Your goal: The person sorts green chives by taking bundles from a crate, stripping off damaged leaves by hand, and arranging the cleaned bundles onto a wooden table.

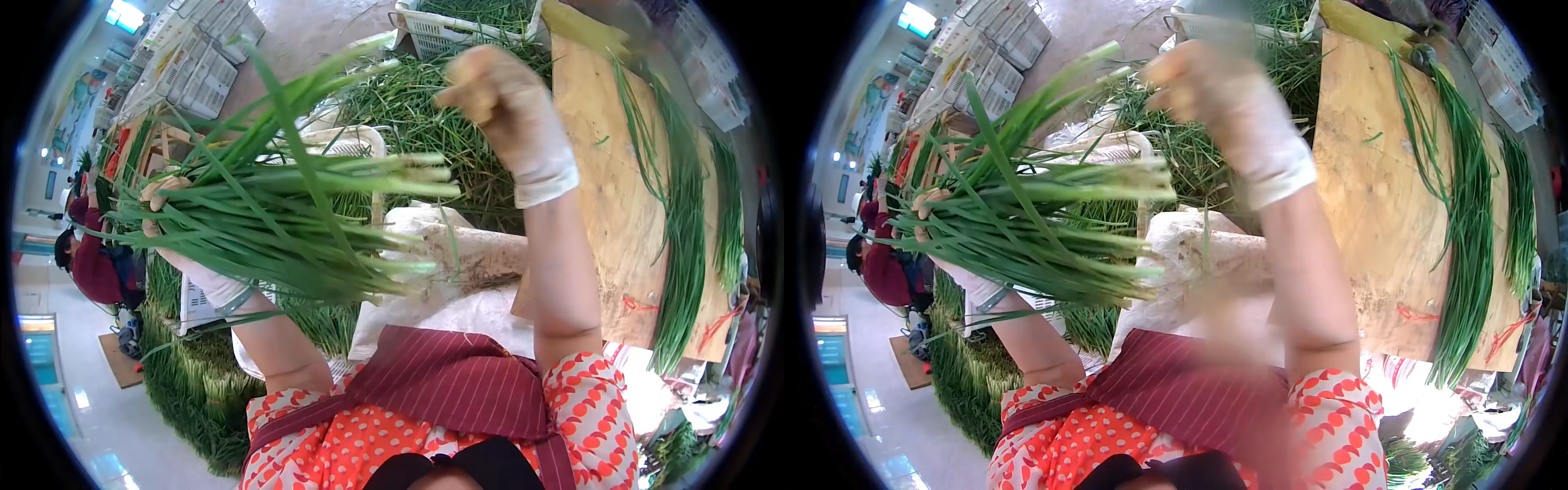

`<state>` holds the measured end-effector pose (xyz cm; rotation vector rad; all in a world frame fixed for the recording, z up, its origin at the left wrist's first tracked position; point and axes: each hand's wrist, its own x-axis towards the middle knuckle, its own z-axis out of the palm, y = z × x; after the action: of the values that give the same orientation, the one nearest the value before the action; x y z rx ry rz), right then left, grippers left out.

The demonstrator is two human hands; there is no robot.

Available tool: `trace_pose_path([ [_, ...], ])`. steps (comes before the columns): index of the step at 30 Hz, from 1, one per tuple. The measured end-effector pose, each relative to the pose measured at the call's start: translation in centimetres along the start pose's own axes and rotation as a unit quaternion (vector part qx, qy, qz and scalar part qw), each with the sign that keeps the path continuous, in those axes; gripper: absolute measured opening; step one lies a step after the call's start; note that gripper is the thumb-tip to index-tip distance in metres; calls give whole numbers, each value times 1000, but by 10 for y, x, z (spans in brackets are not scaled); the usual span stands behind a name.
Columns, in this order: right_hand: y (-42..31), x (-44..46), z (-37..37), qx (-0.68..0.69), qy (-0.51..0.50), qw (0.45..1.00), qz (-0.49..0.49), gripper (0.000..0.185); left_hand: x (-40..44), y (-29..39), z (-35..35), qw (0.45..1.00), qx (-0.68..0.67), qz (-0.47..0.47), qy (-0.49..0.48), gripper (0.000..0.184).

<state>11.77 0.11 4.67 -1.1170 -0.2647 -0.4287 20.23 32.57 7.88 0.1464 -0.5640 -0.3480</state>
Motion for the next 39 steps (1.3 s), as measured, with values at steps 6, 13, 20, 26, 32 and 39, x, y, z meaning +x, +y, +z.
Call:
trace_pose_path([
  [6, 32, -34, -31, -130, -31, 968, 212, 44, -2, 17, -18, 958, 240, 98, 123, 26],
  [13, 80, -13, 8, -298, -54, 935, 183, 85, 8, 16, -11, 936, 325, 88, 103, 29],
  [20, 89, 5, 48, 53, -92, 947, 304, 33, 8, 17, -6, 965, 252, 63, 32, 35],
  [26, 58, -27, -27, -133, -28, 960, 246, 25, 10, 40, -6, 901, 409, 141, 33, 30],
  [32, 28, 0, -42, -162, 156, 961, 163, 32, 10, -17, 22, 991, 120, 54, 4, 14],
  [39, 29, 37, 22, -121, -100, 975, 155, 43, 4, -8, 7, 973, 229, -6, 9, 17],
])
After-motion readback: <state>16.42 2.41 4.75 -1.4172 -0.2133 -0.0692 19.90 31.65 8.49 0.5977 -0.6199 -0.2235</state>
